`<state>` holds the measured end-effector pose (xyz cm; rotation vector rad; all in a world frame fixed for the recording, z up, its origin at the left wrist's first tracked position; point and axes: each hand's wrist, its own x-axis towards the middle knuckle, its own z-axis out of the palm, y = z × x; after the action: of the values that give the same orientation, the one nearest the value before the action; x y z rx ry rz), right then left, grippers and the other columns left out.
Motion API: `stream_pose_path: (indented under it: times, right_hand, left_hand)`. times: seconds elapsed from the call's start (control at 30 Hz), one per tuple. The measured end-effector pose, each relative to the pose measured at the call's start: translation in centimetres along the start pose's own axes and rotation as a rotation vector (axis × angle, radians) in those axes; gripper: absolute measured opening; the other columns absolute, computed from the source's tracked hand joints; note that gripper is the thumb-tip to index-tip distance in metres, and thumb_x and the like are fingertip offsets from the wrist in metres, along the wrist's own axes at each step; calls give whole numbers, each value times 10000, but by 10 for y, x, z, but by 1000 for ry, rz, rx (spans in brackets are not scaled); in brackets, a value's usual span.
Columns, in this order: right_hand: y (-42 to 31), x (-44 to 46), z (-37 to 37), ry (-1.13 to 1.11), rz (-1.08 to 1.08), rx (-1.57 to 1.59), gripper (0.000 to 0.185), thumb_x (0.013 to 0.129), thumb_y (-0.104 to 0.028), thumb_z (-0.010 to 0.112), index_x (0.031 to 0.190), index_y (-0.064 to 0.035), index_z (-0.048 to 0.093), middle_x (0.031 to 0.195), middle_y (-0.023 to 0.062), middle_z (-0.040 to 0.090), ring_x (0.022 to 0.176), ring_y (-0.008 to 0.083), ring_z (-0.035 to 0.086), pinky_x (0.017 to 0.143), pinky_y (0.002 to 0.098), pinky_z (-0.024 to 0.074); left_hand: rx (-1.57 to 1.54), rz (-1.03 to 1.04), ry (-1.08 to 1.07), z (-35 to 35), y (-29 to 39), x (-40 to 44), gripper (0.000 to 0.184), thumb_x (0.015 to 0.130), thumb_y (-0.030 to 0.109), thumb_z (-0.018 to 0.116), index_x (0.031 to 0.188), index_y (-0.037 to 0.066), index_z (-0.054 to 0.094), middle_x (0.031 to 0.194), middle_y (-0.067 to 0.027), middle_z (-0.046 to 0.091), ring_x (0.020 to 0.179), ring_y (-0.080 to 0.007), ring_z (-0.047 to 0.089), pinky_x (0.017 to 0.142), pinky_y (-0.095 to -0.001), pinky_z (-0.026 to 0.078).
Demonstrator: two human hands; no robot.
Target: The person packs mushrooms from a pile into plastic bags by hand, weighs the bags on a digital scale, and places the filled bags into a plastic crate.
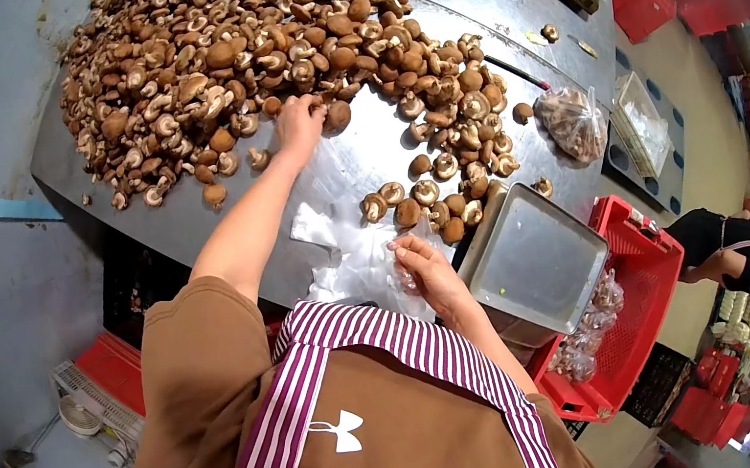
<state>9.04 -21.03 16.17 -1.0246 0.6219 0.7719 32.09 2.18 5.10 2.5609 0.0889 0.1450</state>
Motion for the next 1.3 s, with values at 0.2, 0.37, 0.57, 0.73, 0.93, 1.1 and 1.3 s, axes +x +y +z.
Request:
stream_pose_path:
  times: [0.2, 0.37, 0.57, 0.73, 0.93, 1.1, 1.3]
  right_hand:
    - [-4, 15, -8, -15, 21, 55, 141, 1003, -205, 560, 1083, -96, 600, 676, -60, 482, 525, 44, 396, 469, 220, 264]
    - [4, 28, -5, -57, 45, 29, 156, 1005, -212, 560, 1088, -91, 612, 701, -52, 503, 534, 40, 401, 469, 211, 268]
    - [6, 31, -2, -47, 35, -10, 176, 1000, -227, 570, 1099, -93, 627, 752, -50, 520, 583, 34, 418, 489, 201, 296]
    - [3, 26, -6, -58, 36, 43, 169, 999, -224, 568, 1089, -90, 616, 739, -48, 506, 568, 37, 398, 484, 208, 286]
    - [11, 23, -12, -52, 17, 86, 145, 997, -208, 566, 1079, -96, 607, 714, -42, 494, 532, 48, 377, 470, 207, 272]
    - [25, 21, -8, 40, 25, -251, 302, 939, -378, 589, 1176, -193, 616, 916, -35, 587, 800, 78, 516, 589, 278, 417]
    - [44, 26, -15, -59, -74, -109, 221, 960, -272, 597, 1112, -114, 628, 760, -18, 542, 603, 71, 456, 467, 255, 358]
  left_hand:
    - [-938, -410, -240, -3, -30, 7, 180, 938, 176, 599, 979, 17, 670, 863, -101, 693, 733, -199, 642, 668, -342, 509]
    - [-1532, -668, -300, -39, -27, 6, 224, 977, 234, 516, 940, 34, 610, 849, -105, 658, 748, -228, 658, 679, -371, 523]
    - [-738, -530, -303, -15, 0, 25, 324, 870, 308, 721, 998, 21, 642, 739, -44, 632, 652, -171, 620, 612, -345, 509]
    - [-182, -332, -140, 15, 1, 45, 257, 842, 260, 725, 933, 20, 709, 710, -80, 679, 611, -204, 660, 593, -359, 508]
    - [-386, -478, -174, 31, -37, 47, 164, 866, 154, 688, 932, 5, 706, 660, -85, 663, 483, -139, 610, 428, -295, 451]
    - [32, -302, -301, 23, -18, 55, 397, 859, 400, 664, 974, 23, 705, 832, -139, 699, 777, -267, 646, 729, -437, 489]
    - [-51, -171, -292, 60, -28, 89, 523, 842, 474, 686, 995, -26, 713, 950, -188, 717, 872, -311, 655, 795, -434, 496]
